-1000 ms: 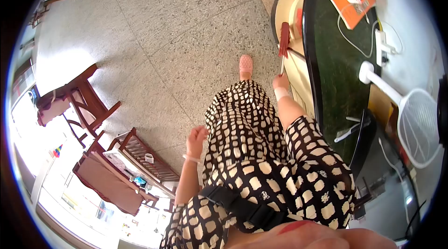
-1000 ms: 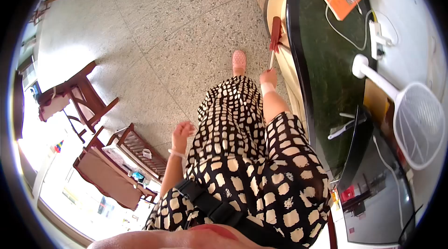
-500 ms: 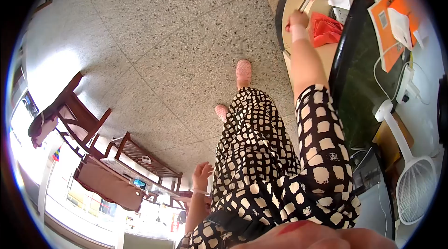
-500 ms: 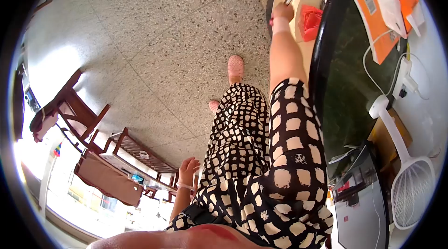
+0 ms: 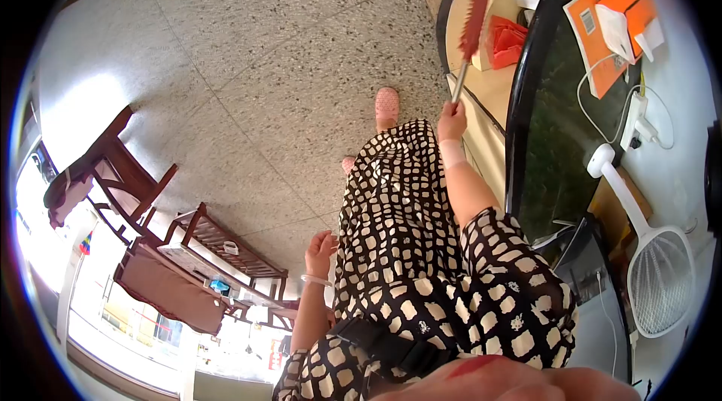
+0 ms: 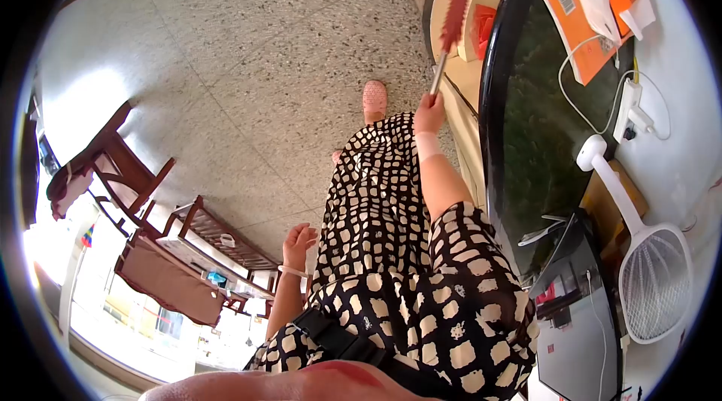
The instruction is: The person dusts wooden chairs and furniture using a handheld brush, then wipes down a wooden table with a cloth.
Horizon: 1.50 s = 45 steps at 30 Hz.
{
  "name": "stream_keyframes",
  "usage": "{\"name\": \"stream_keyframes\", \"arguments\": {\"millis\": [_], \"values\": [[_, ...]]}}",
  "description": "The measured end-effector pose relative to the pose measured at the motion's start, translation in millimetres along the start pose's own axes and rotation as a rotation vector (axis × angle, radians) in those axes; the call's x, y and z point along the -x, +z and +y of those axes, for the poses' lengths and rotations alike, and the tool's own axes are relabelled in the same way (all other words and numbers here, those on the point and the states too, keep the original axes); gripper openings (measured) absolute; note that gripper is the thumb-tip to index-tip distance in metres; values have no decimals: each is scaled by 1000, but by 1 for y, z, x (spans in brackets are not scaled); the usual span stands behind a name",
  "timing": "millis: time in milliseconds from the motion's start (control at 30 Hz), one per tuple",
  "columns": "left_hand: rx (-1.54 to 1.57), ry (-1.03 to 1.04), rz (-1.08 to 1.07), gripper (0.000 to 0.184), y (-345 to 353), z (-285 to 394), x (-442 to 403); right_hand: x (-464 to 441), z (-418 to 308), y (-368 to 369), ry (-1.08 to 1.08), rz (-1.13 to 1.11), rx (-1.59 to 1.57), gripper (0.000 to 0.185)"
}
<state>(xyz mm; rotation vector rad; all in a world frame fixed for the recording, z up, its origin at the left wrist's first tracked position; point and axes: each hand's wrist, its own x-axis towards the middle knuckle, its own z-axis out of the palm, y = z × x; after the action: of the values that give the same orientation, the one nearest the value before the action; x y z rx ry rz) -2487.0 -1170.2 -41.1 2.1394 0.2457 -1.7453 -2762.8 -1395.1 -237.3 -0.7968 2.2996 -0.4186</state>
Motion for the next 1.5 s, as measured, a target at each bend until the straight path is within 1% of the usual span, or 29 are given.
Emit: {"name": "stream_keyframes", "arguments": {"millis": [100, 167, 233, 267, 300, 333, 367, 433, 533, 633, 667, 733, 767, 833, 867, 900, 967, 1000, 1033, 1100, 1133, 1167, 1200, 1300, 1333, 1367, 1400, 1467, 1500], "values": [[-28, 26, 12, 22, -5, -1, -6, -34, -37, -8, -124, 81, 32, 18], [-39, 39, 6, 20, -5, -2, -11, -41, -64, -19, 246, -59, -22, 20], [-49, 57, -29, 21, -4, -3, -9, -36, -28, -10, 148, -15, -31, 18], [-51, 67, -43, 21, -1, 0, -10, -20, -31, -19, 138, -72, 29, 21], [-48, 82, -54, 21, 2, 0, -13, -17, -1, -15, -269, 81, 258, 22], [-40, 110, -73, 21, 2, -2, -16, 0, -17, -33, -77, -123, 251, 23], [-21, 121, -82, 21, 3, 1, -15, 31, -55, -55, -27, -190, 183, 20], [6, 155, -108, 21, 1, 0, -13, 45, -24, -54, -212, -72, 132, 19], [-8, 188, -77, 22, -2, 5, -27, 40, -27, -31, -246, 178, -98, 23], [-36, 192, -61, 23, -5, 22, -33, 79, -105, -50, 252, -45, -537, 19], [-68, 189, -60, 22, -16, 3, -34, 107, -115, -66, 297, -36, -678, 13], [-126, 195, -14, 22, -17, 12, -44, 111, -129, -57, 418, -47, -818, 12], [-245, 376, 10, 22, -25, 2, -63, 117, -137, -57, 462, -59, -893, 12], [-437, 487, 130, 22, -39, 3, -89, 120, -139, -50, 627, -255, -982, 16], [-251, 383, 91, 22, -44, 15, -89, 124, -139, -42, 634, -351, -969, 20], [-70, 293, 36, 22, -61, -1, -70, 155, -127, -63, 642, -465, -992, 21], [8, 298, 57, 23, -81, 36, -85, 143, -159, -51, 696, -717, -985, 24], [15, 324, 83, 23, -91, 56, -81, 136, -171, -47, 634, -728, -884, 24], [9, 345, 107, 24, -101, 73, -80, 123, -180, -38, 597, -691, -829, 24], [3, 349, 121, 25, -121, 100, -87, 114, -211, -38, 608, -630, -912, 24], [-14, 410, 129, 25, -105, 49, -59, 120, -158, -93, 523, -599, -1010, 25], [-33, 401, 129, 24, -111, 68, -66, 105, -166, -85, 484, -535, -1056, 26], [13, 389, 130, 21, -118, 76, -72, 88, -167, -78, 538, -457, -1135, 28], [65, 329, 166, 18, -138, 99, -86, 73, -173, -62, 520, -197, -1278, 28], [165, 284, 38, 18, -152, 99, -103, 78, -184, -67, 608, -138, -1229, 21], [-609, 509, 101, 18, -137, 39, -116, 78, -135, -107, 579, -137, -1281, 14], [-1385, 637, 186, 19, -143, 37, -135, 70, -121, -111, 587, -160, -1310, 8], [-2001, 762, 146, 19, -127, 46, -79, 49, -90, -106, 556, -118, -1266, 3], [-2320, 810, 48, 17, -132, 32, -110, 62, -90, -118, 550, -55, -1379, 6]]}}
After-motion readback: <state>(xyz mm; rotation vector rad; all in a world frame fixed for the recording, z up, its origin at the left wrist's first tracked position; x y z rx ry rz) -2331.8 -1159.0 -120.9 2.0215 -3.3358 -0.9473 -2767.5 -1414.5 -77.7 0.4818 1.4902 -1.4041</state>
